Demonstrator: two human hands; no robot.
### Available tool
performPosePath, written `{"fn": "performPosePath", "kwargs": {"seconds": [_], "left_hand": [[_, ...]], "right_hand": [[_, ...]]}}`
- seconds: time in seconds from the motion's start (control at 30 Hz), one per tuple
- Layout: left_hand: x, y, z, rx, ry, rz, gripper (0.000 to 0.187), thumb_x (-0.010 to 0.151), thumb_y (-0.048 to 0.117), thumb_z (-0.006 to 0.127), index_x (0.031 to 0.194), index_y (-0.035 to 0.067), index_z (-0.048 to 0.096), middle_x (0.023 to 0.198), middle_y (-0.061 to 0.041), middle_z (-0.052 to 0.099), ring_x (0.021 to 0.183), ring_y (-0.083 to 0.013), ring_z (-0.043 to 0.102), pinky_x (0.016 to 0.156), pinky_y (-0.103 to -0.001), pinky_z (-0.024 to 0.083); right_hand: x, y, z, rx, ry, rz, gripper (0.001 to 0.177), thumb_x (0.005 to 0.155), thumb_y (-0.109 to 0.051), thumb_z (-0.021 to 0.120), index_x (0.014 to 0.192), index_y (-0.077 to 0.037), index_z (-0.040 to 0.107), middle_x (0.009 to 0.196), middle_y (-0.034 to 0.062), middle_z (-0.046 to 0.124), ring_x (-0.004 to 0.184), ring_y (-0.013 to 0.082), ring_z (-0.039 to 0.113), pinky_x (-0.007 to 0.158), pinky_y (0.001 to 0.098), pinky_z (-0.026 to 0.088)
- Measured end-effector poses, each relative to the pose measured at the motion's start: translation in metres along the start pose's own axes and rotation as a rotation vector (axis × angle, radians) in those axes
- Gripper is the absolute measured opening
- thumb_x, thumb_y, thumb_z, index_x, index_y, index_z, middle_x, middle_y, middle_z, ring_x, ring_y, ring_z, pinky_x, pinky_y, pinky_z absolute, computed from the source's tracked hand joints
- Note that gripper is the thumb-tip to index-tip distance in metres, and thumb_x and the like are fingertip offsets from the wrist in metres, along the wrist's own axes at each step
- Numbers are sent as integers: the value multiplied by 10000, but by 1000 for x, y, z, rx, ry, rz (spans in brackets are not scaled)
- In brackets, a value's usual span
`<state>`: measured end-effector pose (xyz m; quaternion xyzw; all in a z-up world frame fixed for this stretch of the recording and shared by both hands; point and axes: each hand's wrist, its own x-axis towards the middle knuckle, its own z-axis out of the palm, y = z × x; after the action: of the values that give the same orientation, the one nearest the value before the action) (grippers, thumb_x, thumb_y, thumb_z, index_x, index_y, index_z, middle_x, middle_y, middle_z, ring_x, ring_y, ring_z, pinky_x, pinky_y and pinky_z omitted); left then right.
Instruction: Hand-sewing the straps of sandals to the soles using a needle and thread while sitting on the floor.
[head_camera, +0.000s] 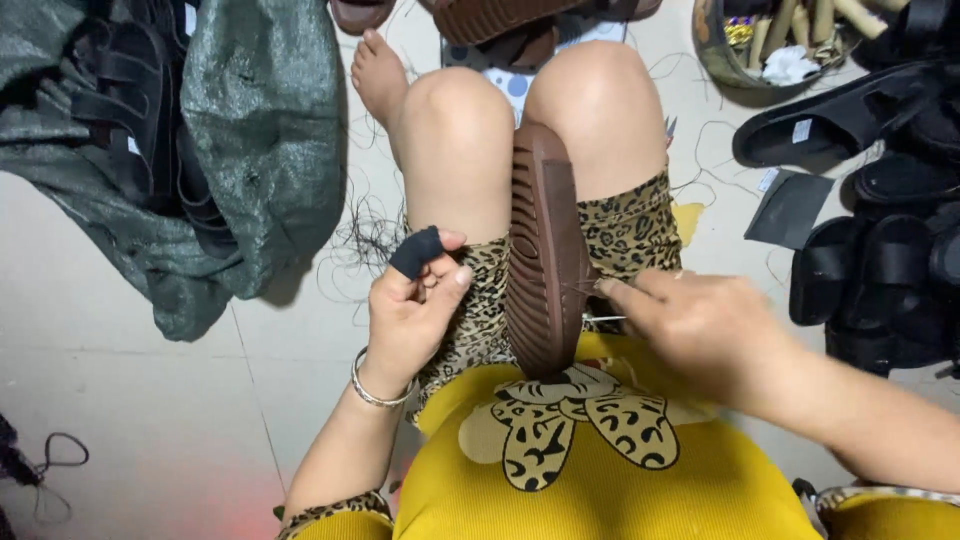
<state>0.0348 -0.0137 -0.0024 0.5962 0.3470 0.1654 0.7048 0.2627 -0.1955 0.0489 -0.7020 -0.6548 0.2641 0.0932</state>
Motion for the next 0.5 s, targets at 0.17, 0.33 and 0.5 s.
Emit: {"fn": "performPosePath", "kwargs": {"seconds": [0.17,0.33,0.5], "left_hand": [[4,-7,0,55,-9,6,313,935,-14,683,1243,16,635,770,48,553,612,-32,397,578,-160,355],[16,-19,-24,951,195,382,207,954,42,545,1074,-42,690,564,3,596,339,-124,442,329,-263,346],[18,-7,-79,1173,449,492,230,910,-71,648,1138,-61,673,1163,-201,683,923,-316,631,823,-411,506]], "right_hand": [[17,3,62,42,250,-44,179,968,-85,579,1006,67,665,837,196,747,651,245,732,464,282,616],[-3,100,88,-105,828,331,143,952,110,801,912,35,686,740,103,566,613,232,461,599,366,385],[-74,196,53,-52,812,533,135,1166,126,700,1292,166,676,1107,252,673,881,302,586,806,388,503]]}}
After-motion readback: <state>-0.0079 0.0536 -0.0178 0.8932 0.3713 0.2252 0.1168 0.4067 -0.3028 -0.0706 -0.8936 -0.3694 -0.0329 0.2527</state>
